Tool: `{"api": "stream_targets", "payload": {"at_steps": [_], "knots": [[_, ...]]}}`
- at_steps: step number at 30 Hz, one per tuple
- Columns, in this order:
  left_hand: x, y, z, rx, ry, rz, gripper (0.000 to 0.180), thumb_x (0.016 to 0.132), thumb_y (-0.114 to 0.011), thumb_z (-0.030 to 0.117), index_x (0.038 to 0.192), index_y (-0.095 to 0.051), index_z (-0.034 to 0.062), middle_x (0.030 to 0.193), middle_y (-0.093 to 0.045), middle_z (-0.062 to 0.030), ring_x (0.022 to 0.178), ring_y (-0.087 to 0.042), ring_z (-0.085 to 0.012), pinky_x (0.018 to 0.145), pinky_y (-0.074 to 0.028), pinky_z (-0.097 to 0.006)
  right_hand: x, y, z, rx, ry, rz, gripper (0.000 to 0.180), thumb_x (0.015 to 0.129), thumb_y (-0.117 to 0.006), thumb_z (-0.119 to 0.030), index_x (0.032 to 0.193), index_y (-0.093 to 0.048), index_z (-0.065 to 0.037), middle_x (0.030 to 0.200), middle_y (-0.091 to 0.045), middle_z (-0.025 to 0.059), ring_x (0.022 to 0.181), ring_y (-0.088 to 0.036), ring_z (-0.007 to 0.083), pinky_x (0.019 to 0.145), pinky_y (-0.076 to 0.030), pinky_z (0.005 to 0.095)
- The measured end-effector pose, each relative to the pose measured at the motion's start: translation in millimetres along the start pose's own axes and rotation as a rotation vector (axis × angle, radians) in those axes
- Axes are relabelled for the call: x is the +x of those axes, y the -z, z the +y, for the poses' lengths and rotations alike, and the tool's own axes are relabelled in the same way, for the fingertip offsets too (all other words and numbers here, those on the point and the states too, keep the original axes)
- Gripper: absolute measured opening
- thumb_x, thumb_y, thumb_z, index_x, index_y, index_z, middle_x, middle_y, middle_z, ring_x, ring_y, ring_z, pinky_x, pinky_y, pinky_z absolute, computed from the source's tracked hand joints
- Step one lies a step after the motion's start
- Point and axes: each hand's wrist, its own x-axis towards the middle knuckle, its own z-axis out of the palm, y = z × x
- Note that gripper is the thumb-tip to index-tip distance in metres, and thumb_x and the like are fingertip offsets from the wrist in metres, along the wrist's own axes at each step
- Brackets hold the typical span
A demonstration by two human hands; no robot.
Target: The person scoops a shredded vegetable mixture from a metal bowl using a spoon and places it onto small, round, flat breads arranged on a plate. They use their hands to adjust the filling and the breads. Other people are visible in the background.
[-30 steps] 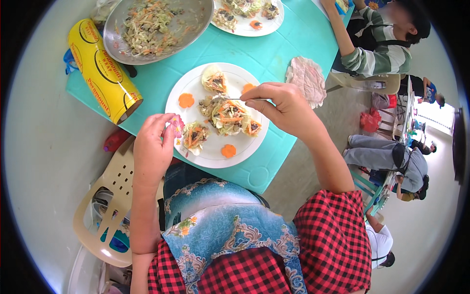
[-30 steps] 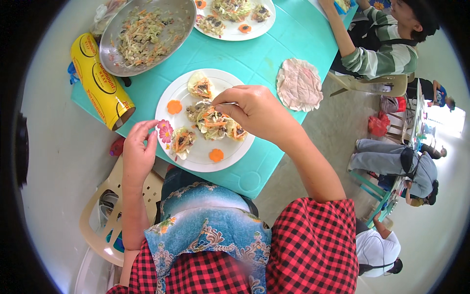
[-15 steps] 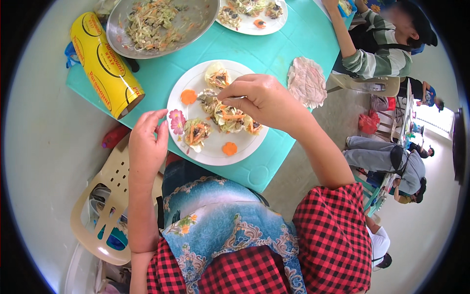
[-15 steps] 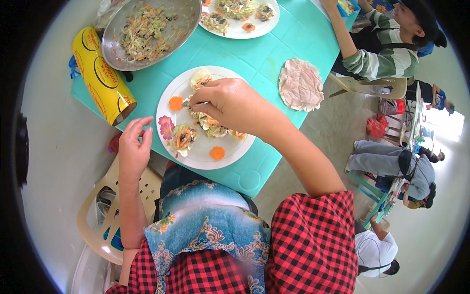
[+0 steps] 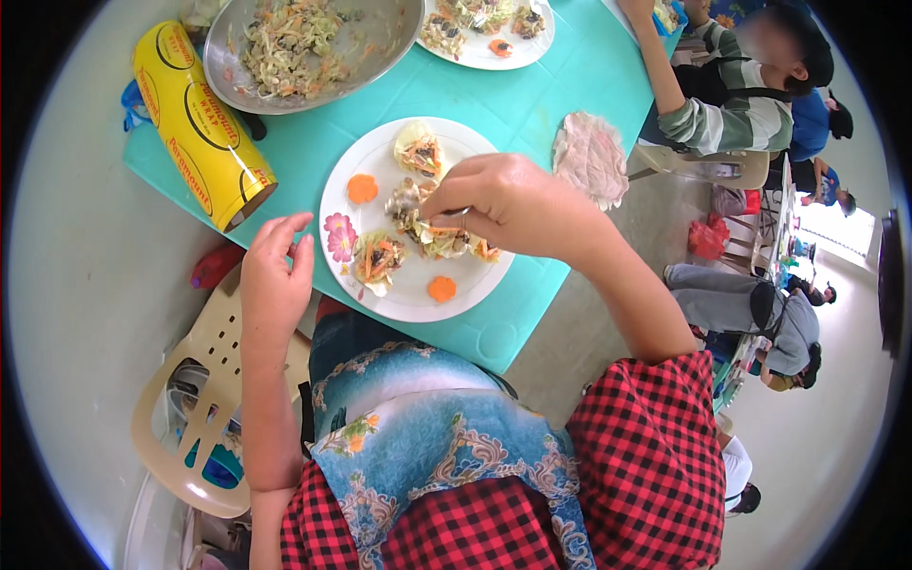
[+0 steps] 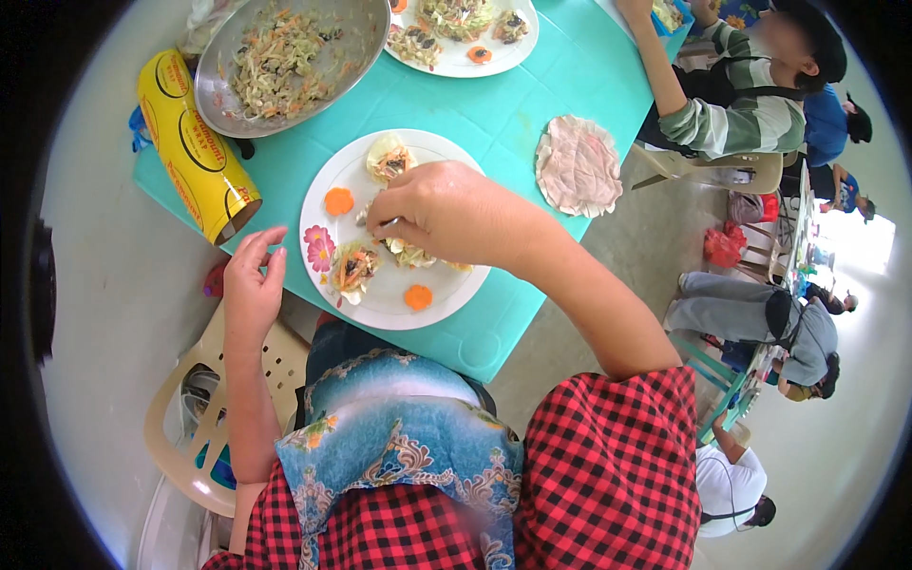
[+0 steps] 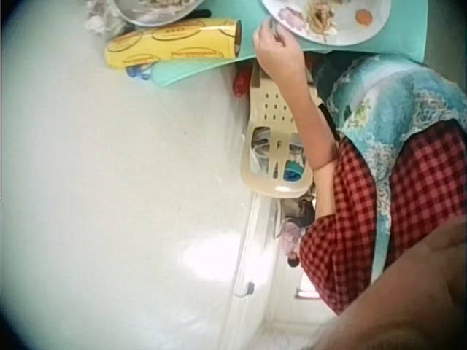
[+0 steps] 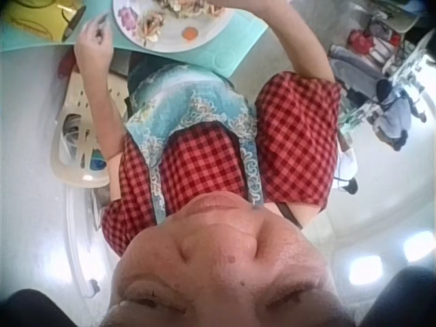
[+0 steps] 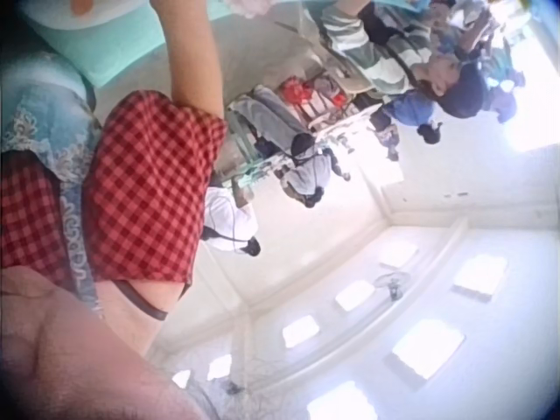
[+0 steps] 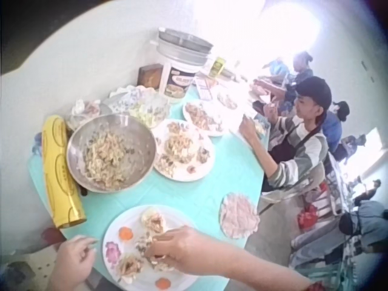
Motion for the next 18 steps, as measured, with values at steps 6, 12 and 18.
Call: {"api": "stream_targets", "payload": {"at_steps": [6,12,18], "knots": [[0,1,-4,-0.011,0.005,0.02,0.022,0.083,-0.055,0.005,0.103,-0.06,0.0012,0.097,-0.06,-0.0108,0.065,-0.054,-0.0163,0.059,-0.044,-0.027,0,11,-1,0.019,-0.024,-0.016,0.013,0.077,-0.063,-0.004,0.089,-0.066,-0.004,0.078,-0.063,0.0102,0.074,-0.061,0.0255,0.065,-0.049,0.0343],[2,0,-7,-0.021,-0.015,0.031,0.021,0.083,-0.054,0.003,0.103,-0.06,0.0005,0.096,-0.059,-0.0068,0.066,-0.051,-0.0107,0.056,-0.042,-0.023,5,10,5,-0.044,0.002,0.058,0.013,0.077,-0.062,-0.004,0.09,-0.066,-0.004,0.077,-0.062,0.0102,0.073,-0.06,0.0258,0.065,-0.049,0.035],[2,1,-6,-0.021,0.004,0.023,0.021,0.084,-0.053,0.002,0.104,-0.06,0.0006,0.097,-0.059,-0.005,0.067,-0.05,-0.0079,0.055,-0.041,-0.02,-3,7,6,-0.096,0.0,0.05,0.013,0.078,-0.062,-0.005,0.09,-0.066,-0.005,0.076,-0.062,0.0097,0.073,-0.06,0.0255,0.064,-0.049,0.035]]}}
